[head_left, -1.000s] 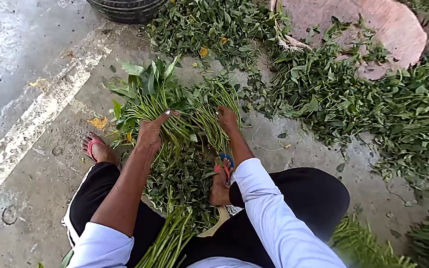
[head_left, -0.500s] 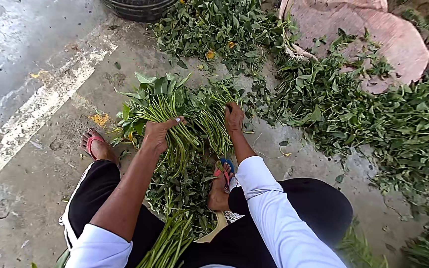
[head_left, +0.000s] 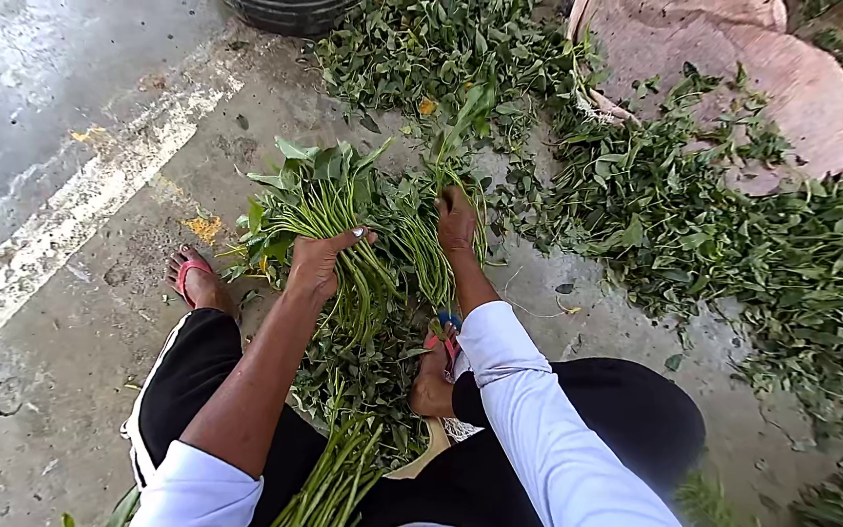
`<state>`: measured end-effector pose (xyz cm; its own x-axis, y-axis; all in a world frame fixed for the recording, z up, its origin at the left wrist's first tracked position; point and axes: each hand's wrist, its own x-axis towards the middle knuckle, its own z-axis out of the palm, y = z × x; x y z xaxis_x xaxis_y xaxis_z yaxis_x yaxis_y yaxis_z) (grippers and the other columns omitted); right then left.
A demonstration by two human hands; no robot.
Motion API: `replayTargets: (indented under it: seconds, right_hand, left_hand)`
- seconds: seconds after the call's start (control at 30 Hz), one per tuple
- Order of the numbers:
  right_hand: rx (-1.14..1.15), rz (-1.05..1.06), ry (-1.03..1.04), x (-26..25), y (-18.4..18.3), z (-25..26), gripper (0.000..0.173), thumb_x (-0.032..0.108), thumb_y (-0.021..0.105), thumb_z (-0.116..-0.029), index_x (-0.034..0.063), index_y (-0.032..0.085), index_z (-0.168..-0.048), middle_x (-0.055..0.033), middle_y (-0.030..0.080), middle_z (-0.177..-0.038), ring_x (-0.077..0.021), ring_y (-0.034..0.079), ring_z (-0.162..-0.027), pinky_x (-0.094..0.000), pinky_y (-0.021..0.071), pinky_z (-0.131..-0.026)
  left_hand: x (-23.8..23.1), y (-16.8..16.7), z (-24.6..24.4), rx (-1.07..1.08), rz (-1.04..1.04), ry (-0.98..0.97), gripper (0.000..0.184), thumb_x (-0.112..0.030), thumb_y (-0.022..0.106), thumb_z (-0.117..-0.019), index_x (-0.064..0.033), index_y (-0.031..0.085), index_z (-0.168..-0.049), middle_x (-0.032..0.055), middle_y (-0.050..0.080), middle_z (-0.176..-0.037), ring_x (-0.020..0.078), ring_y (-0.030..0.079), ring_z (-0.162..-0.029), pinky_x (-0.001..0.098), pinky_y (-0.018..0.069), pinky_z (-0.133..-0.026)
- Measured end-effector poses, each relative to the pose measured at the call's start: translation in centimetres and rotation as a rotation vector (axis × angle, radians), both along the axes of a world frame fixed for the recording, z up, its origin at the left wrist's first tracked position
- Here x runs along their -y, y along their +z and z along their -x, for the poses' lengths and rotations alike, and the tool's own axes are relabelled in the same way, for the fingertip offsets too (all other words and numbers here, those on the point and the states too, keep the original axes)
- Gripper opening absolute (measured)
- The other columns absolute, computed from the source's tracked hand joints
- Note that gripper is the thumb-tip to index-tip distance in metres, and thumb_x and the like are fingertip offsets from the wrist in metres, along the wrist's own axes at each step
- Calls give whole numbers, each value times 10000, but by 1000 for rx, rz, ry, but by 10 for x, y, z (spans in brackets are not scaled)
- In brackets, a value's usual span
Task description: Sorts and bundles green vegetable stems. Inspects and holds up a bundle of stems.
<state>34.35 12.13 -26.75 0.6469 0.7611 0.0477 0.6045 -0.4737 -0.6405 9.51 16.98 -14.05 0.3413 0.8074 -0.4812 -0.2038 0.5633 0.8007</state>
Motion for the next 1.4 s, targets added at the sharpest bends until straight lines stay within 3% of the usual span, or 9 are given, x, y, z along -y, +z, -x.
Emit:
replayTargets:
  seconds: [0.1,0.17,0.37,0.63,0.83,1.1,1.2,1.3,1.4]
  right_hand:
    - [-115,475,151,6,-27,0,305,137,561,-1031,43,662,-1303,-254,675,-1258,-464,624,-1205,-671,468,-993]
    - [-144,548,150,12,-40,5,318,128,576,-1024,38,660,-1318,-249,645,-1322,-448,590,-1265,-649,451,-1035]
    - [-356,451,128,14,-35,-3,328,146,682,-976,-10,666,-1264,-253,669,-1228,-407,629,-1174,-591,467,-1028]
    - [-410,225,-13,27,6,-16,342,64,577,-1019,-54,546,-1338,-254,671,-1183,-369,697,-1045,-524,556,-953]
    - [-292,435,64,41,-11,5,377,89,561,-1030,-16,539,-1392,-289,630,-1292,-459,615,-1207,-632,475,-1015]
    - [-222,352,15,23,-37,30,377,95,568,-1030,-45,556,-1380,-280,598,-1356,-427,587,-1271,-577,458,-1070]
    - [-157,484,20,13,-41,32,461,203,652,-1000,-33,566,-1386,-270,564,-1407,-430,598,-1253,-591,491,-1017]
    - [-117,621,-13,8,-36,34,451,201,665,-988,-7,587,-1380,-260,542,-1441,-437,588,-1263,-611,497,-987]
    - [-126,625,10,17,-42,26,438,241,701,-970,-11,628,-1322,-266,571,-1385,-435,593,-1249,-622,495,-980]
  left_hand:
    - [2,-2,-1,-12,27,-13,357,129,679,-880,48,591,-1216,166,734,-997,271,754,-852,397,648,-794]
    - [3,-4,-1,-36,16,-35,346,126,682,-877,51,607,-1206,165,747,-949,257,753,-830,380,639,-781]
    - [2,-3,-2,-50,23,-28,403,133,694,-862,48,583,-1240,179,737,-1007,266,750,-853,386,639,-791]
    - [3,-2,-4,-79,40,-32,389,120,696,-872,56,578,-1236,181,738,-1010,270,754,-855,390,643,-796]
    - [5,-9,-4,-77,20,-44,395,121,698,-868,50,574,-1236,179,735,-1014,274,750,-864,395,641,-801]
    - [4,-7,-3,-64,18,-50,377,126,687,-875,51,573,-1226,175,736,-995,270,753,-853,391,643,-797]
    - [4,-7,-5,-54,27,-48,392,130,688,-871,52,571,-1237,183,738,-999,275,754,-853,396,642,-800]
    - [5,-7,-4,-55,43,-48,403,136,682,-872,48,561,-1246,182,730,-1023,273,752,-859,393,643,-799]
    - [4,-6,-4,-62,31,-50,392,128,689,-871,49,569,-1235,176,739,-1001,265,754,-854,384,641,-799]
